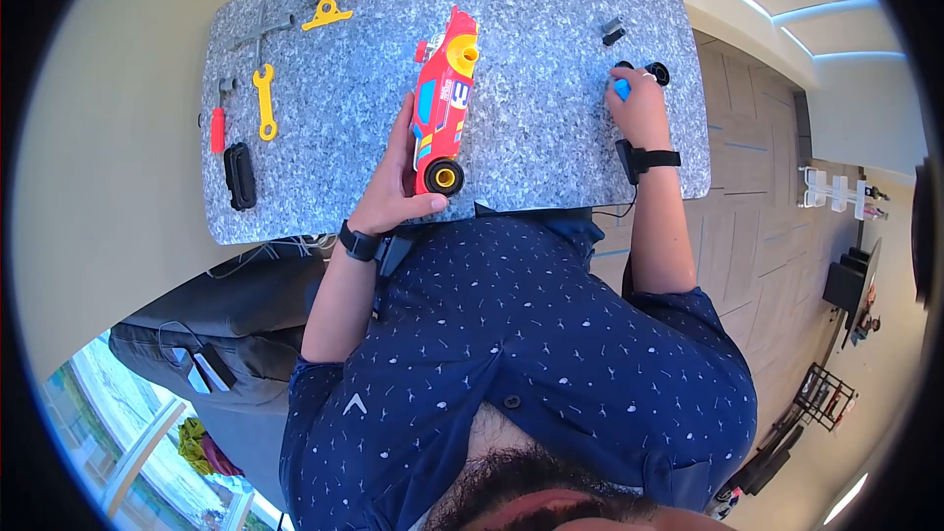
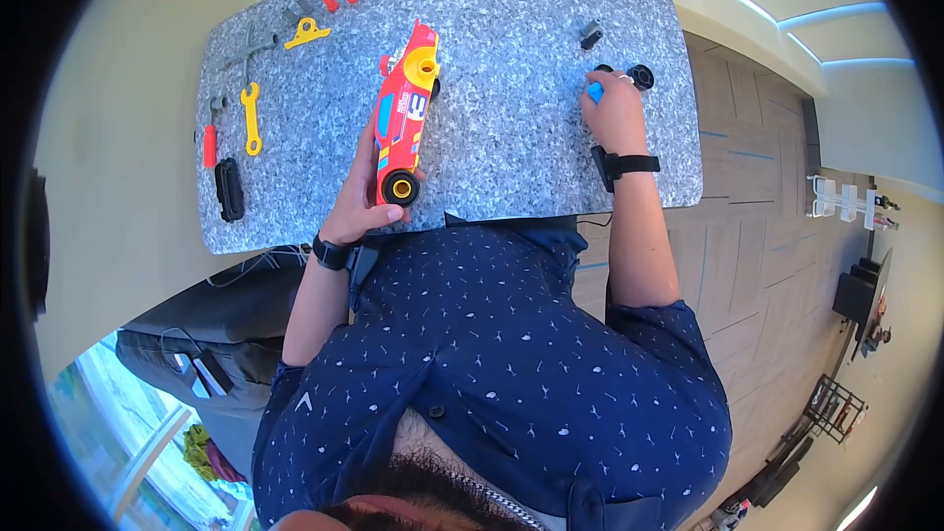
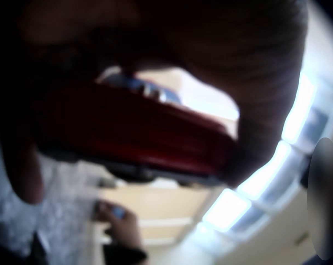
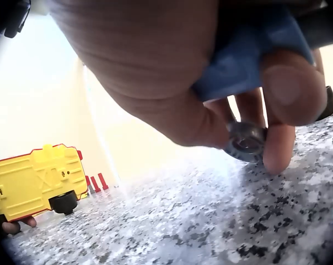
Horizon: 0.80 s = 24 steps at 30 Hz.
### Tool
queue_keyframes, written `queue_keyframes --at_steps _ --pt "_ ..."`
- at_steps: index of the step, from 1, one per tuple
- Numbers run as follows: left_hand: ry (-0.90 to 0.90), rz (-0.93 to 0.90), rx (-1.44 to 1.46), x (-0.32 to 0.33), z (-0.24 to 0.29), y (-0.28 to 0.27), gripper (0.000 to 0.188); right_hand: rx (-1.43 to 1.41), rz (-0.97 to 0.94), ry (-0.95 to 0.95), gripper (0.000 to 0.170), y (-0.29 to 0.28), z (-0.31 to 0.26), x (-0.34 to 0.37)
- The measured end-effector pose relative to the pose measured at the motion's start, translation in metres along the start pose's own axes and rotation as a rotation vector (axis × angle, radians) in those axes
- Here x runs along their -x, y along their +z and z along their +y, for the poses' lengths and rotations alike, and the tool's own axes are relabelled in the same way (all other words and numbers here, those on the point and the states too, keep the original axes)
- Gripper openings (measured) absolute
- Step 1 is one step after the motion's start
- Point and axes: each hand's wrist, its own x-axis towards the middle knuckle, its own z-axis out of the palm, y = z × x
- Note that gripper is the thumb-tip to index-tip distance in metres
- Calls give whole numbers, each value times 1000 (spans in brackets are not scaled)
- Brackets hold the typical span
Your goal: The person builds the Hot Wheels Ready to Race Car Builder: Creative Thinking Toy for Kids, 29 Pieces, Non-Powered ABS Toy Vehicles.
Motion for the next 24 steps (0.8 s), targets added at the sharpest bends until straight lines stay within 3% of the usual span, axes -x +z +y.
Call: queue_keyframes --at_steps 3,6,11,14,17,18,21,24 --pt "1 11 -2 1 -1 1 157 -11 -46 91 24 -3 0 -1" --pt "-12 15 15 1 0 2 156 -540 -124 221 20 -11 -31 6" --pt "3 18 -12 0 -5 0 155 -963 -400 3 18 -28 -126 38" --pt "75 25 -51 -2 -6 6 156 -1068 -483 -127 18 -31 -172 53" --pt "109 22 -71 -4 -11 8 156 -1102 -582 -134 18 -30 -197 62" --pt "103 25 -65 -3 -10 9 156 -1130 -609 -43 19 -25 -200 66" --pt "98 34 -60 -1 -4 12 156 -848 -416 -286 19 -16 -195 67" --pt "112 35 -63 -2 -7 11 156 -789 -421 -251 19 -22 -198 67"
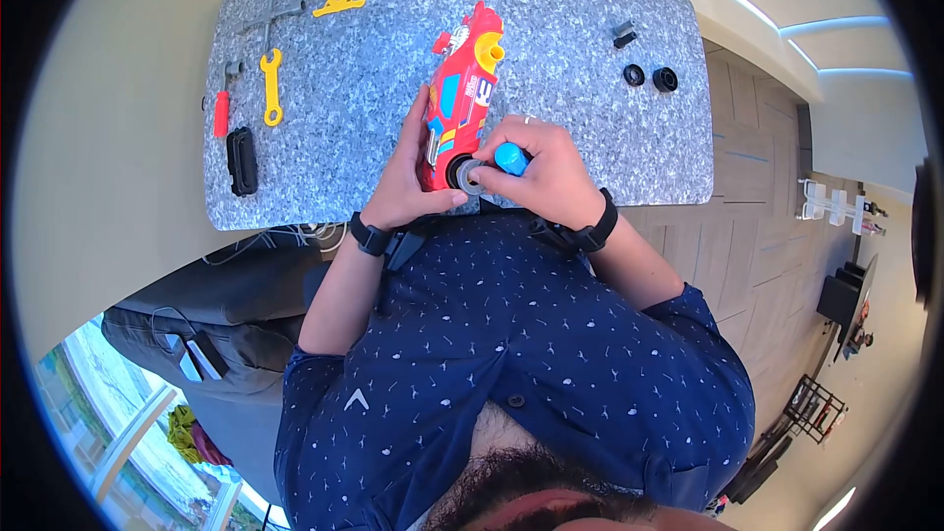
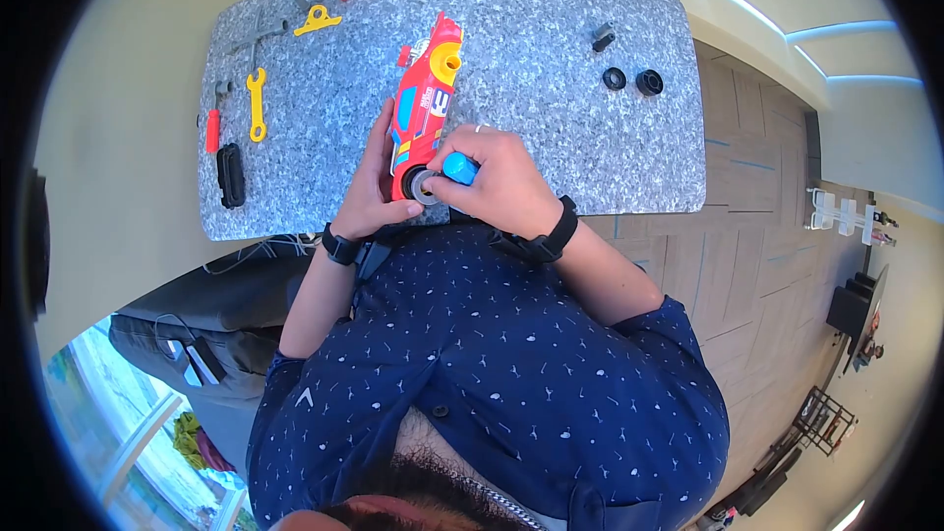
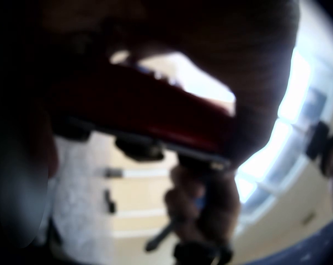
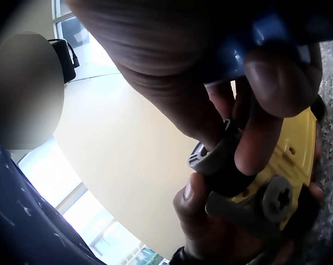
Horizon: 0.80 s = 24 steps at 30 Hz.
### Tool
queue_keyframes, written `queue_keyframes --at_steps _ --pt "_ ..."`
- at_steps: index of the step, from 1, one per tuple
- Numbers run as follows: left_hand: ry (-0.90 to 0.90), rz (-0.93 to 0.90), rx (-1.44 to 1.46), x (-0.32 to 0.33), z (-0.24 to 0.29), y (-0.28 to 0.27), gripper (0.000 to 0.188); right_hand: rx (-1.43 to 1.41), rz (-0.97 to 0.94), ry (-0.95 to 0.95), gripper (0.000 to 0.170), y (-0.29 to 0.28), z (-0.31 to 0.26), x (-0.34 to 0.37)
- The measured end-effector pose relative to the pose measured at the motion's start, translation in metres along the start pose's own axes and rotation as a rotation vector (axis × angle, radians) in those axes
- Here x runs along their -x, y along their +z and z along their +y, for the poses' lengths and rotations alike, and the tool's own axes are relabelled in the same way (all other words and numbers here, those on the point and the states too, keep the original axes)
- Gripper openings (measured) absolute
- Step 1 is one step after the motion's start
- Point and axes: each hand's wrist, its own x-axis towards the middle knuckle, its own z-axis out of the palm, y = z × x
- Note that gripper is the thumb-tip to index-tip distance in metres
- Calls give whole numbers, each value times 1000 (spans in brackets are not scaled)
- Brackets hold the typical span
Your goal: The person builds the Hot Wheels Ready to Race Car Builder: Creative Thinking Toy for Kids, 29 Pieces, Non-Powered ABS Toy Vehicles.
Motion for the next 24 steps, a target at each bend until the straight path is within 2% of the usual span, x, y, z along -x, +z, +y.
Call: queue_keyframes --at_steps 6,9,12,15,18,24 --pt "-9 2 19 0 0 0 156 102 2 123 22 2 -14 0" --pt "-13 10 23 0 2 2 156 157 -7 114 22 5 -12 -1" --pt "-3 12 22 -1 1 2 155 43 -21 102 20 6 -20 -3" --pt "8 2 -2 0 -4 -1 154 62 -132 -181 29 -6 -13 -6" --pt "-6 -6 2 0 0 -1 154 66 -206 -178 35 -10 1 -4" --pt "-29 -24 26 -1 -2 -5 154 130 -184 -231 38 -4 5 -5"
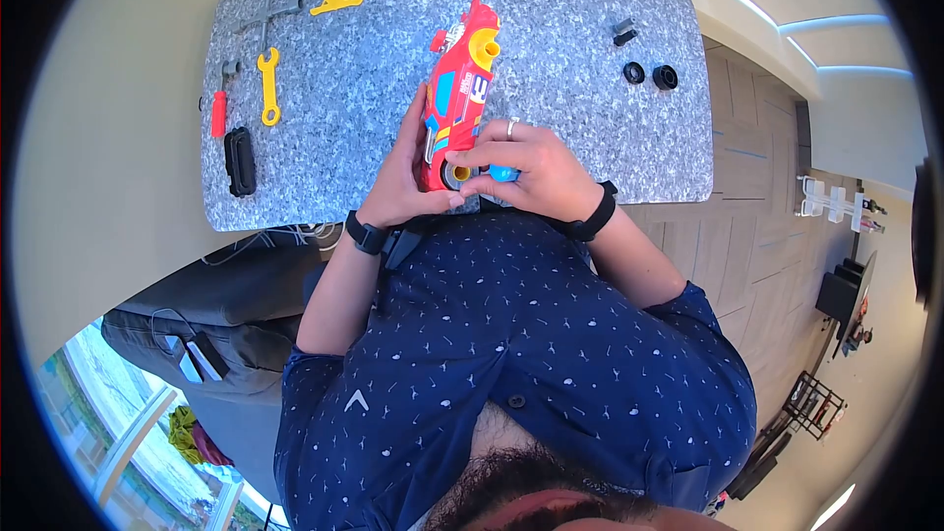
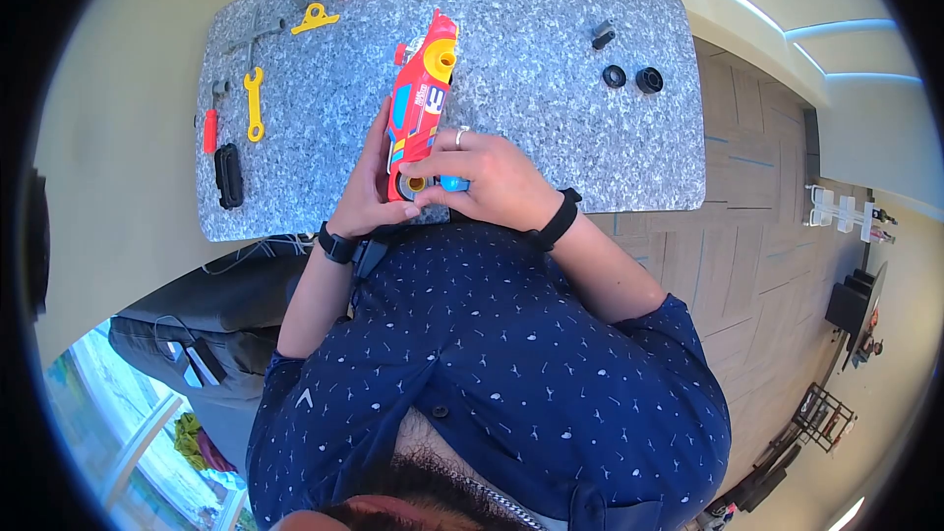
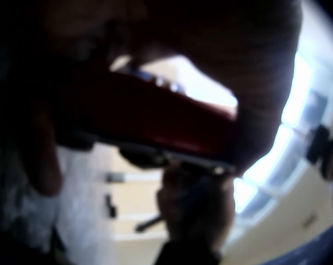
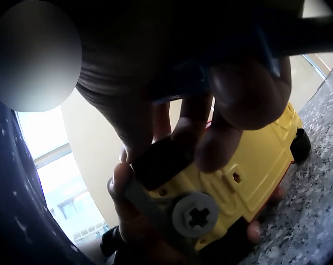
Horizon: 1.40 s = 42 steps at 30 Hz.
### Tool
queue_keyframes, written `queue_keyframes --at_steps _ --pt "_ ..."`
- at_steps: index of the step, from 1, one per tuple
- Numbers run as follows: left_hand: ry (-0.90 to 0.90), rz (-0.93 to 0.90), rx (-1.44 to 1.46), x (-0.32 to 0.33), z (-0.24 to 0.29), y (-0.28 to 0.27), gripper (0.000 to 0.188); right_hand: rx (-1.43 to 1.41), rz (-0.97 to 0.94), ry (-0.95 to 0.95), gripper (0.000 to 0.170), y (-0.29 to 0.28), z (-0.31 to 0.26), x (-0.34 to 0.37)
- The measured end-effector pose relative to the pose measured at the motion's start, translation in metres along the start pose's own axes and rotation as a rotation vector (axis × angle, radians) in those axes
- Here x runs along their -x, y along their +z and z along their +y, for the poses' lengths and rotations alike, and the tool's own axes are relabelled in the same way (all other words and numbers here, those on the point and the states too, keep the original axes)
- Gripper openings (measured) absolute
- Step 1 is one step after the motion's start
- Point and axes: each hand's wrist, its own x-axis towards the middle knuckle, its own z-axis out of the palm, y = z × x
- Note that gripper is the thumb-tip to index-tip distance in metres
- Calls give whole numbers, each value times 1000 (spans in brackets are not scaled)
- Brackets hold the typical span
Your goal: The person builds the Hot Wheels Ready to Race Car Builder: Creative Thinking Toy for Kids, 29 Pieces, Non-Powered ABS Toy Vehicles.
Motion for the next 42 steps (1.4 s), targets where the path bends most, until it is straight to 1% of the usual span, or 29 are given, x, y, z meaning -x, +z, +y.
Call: queue_keyframes --at_steps 3,6,9,12,15,18,20,22,25,26,29,30,33,36,39,42 --pt "14 -12 -50 0 -2 -1 154 -30 40 -16 37 7 6 2" --pt "21 2 -85 1 -3 0 154 -25 94 -5 42 15 5 4" --pt "9 6 -89 1 -3 -1 153 16 123 0 34 20 4 4" --pt "-2 6 -77 1 0 0 153 2 123 5 36 18 3 3" --pt "13 1 -88 1 -2 -1 154 -25 94 42 41 1 8 5" --pt "-6 9 -100 1 0 -2 155 118 248 237 43 -32 25 9" --pt "-17 6 -114 1 0 -4 156 557 445 241 48 -70 89 22" --pt "-9 -2 -116 0 -2 -5 157 691 504 418 58 -93 119 31" --pt "0 -3 -121 -1 -2 -6 156 862 493 532 71 -120 140 24" --pt "1 -3 -121 -1 -3 -6 156 819 468 589 77 -126 144 19" --pt "-3 -5 -106 -1 -2 -5 156 840 379 658 79 -138 165 6" --pt "-6 -4 -95 0 -1 -4 156 857 357 662 80 -140 169 4" --pt "-8 3 -71 0 1 -1 156 787 310 680 79 -150 188 -2" --pt "-4 4 -73 1 0 -2 156 771 349 656 76 -153 189 -2" --pt "-4 1 -84 0 0 -3 156 793 512 455 69 -156 165 0" --pt "-11 1 -76 0 1 -2 156 711 682 265 57 -150 106 -8"
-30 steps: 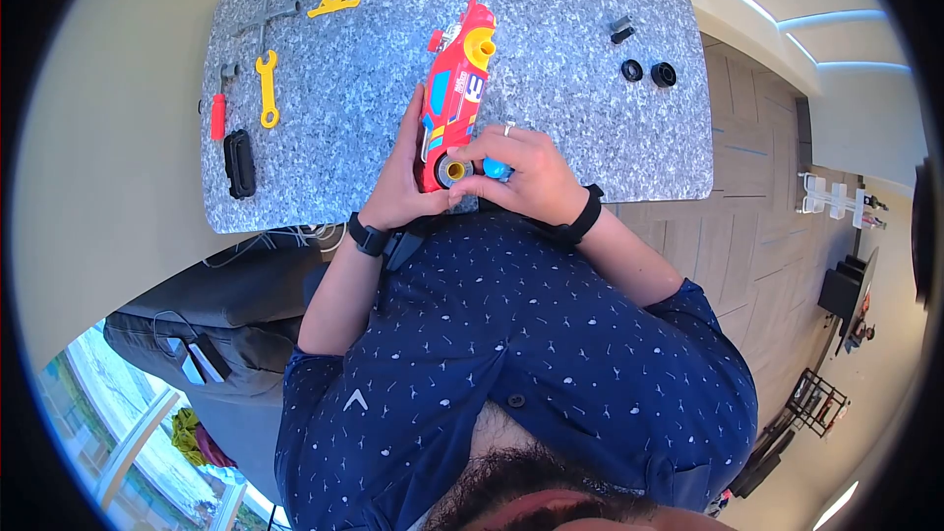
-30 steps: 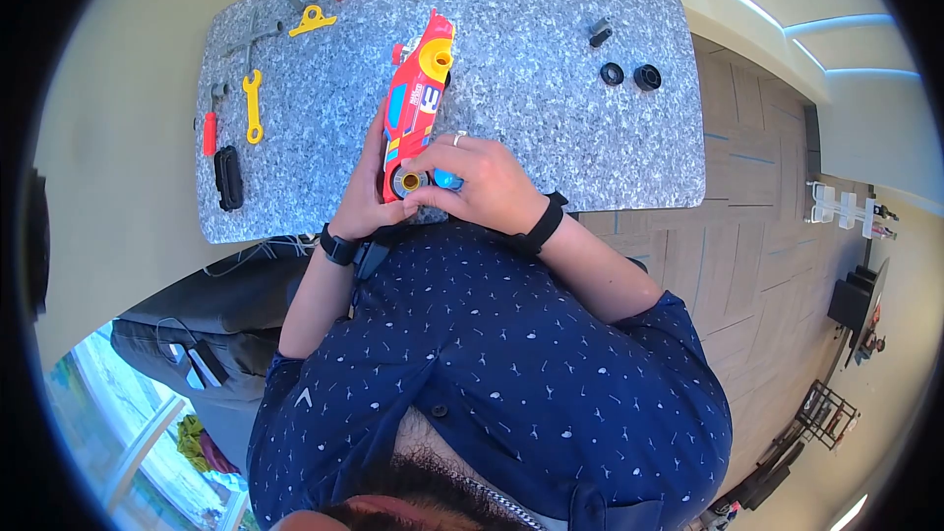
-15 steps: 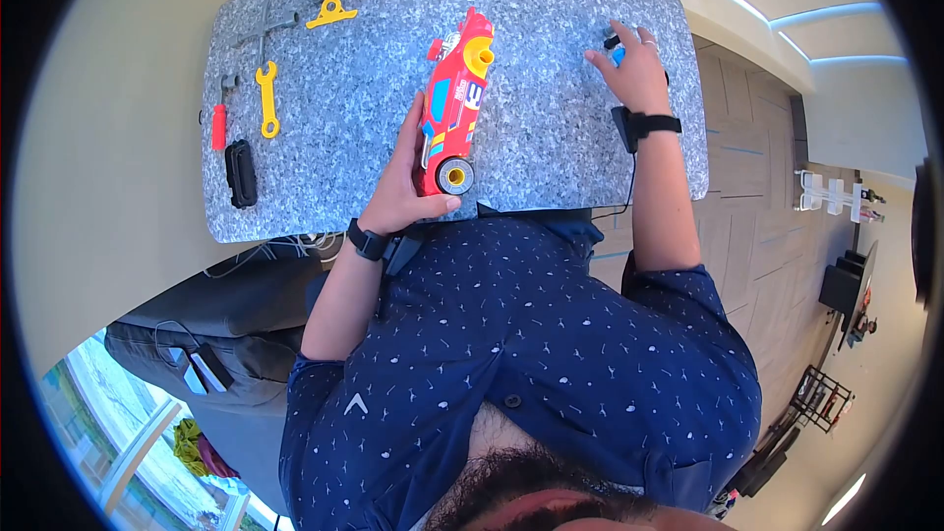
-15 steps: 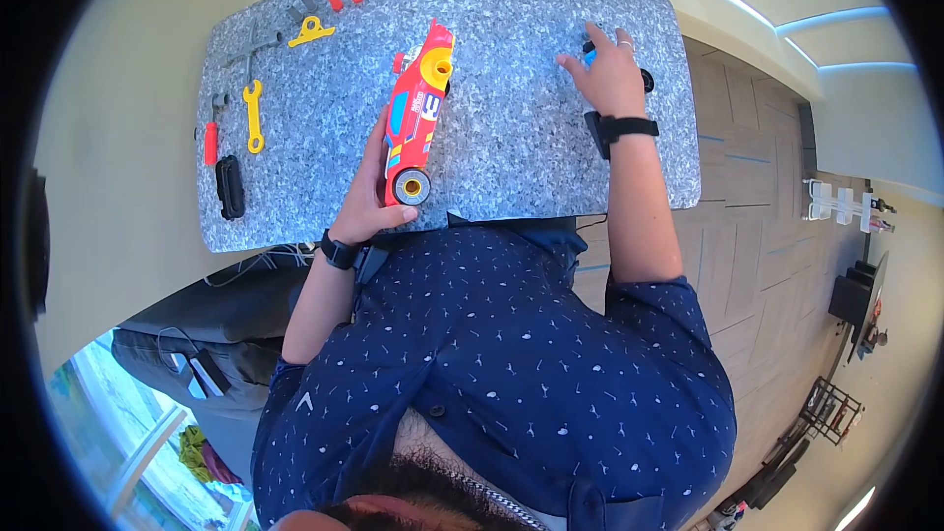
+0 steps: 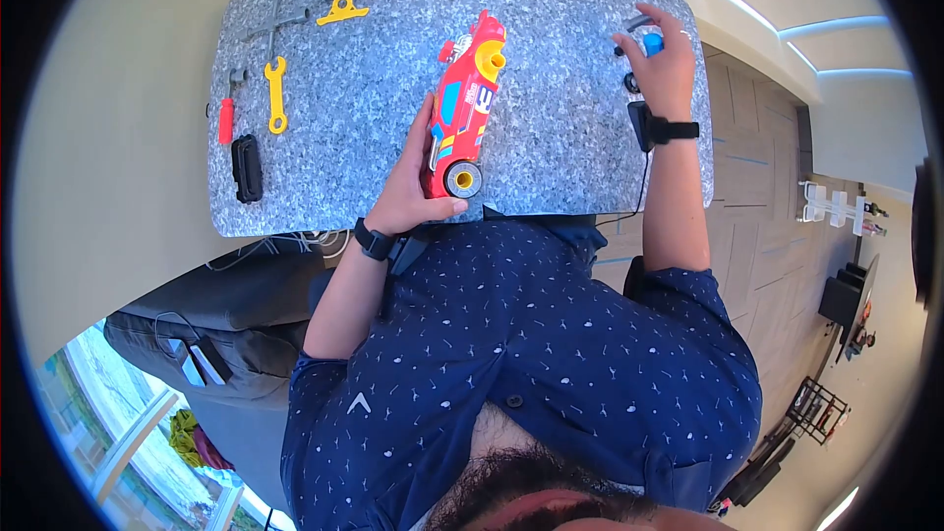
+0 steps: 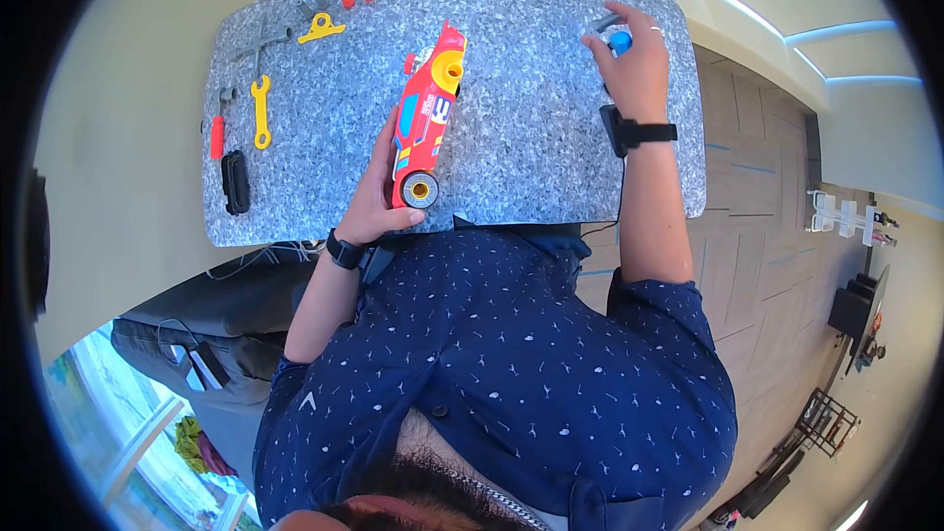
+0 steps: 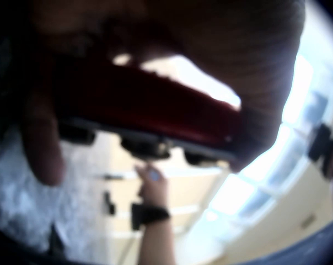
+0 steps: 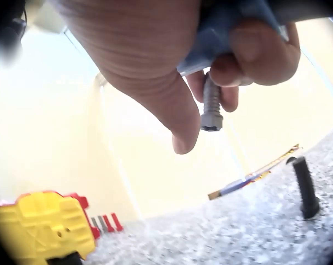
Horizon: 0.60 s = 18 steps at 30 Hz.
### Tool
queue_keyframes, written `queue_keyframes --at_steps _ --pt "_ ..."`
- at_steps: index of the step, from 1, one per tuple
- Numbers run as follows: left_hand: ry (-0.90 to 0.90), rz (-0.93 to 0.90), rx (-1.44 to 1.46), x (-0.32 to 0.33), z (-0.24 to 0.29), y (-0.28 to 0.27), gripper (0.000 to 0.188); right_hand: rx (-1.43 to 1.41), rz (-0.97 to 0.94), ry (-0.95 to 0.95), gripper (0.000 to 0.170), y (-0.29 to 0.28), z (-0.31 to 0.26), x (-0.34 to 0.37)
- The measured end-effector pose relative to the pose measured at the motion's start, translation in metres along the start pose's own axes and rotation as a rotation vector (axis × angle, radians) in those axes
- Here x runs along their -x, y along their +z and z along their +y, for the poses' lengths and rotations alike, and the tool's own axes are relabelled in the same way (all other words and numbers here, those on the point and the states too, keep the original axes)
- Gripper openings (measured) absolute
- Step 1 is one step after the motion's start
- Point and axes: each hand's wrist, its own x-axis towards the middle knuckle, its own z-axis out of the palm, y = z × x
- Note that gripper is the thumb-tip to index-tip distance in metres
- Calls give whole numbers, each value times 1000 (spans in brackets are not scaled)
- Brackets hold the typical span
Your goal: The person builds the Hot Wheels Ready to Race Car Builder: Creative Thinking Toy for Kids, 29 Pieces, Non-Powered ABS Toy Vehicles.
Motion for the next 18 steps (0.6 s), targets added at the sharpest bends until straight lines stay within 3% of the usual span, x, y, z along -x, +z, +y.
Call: queue_keyframes --at_steps 3,6,10,14,18 --pt "0 -1 11 -2 -1 0 155 -440 -169 81 43 -21 -54 22" --pt "7 -2 28 -2 -3 -1 155 -987 -595 176 32 -40 -118 53" --pt "22 -5 66 -3 -2 2 155 -1346 -1012 229 26 -30 -153 88" --pt "36 -21 55 -3 -4 0 155 -1266 -1110 338 20 -13 -161 92" --pt "33 -5 49 -2 -2 4 154 -1052 -994 241 19 -6 -159 94"
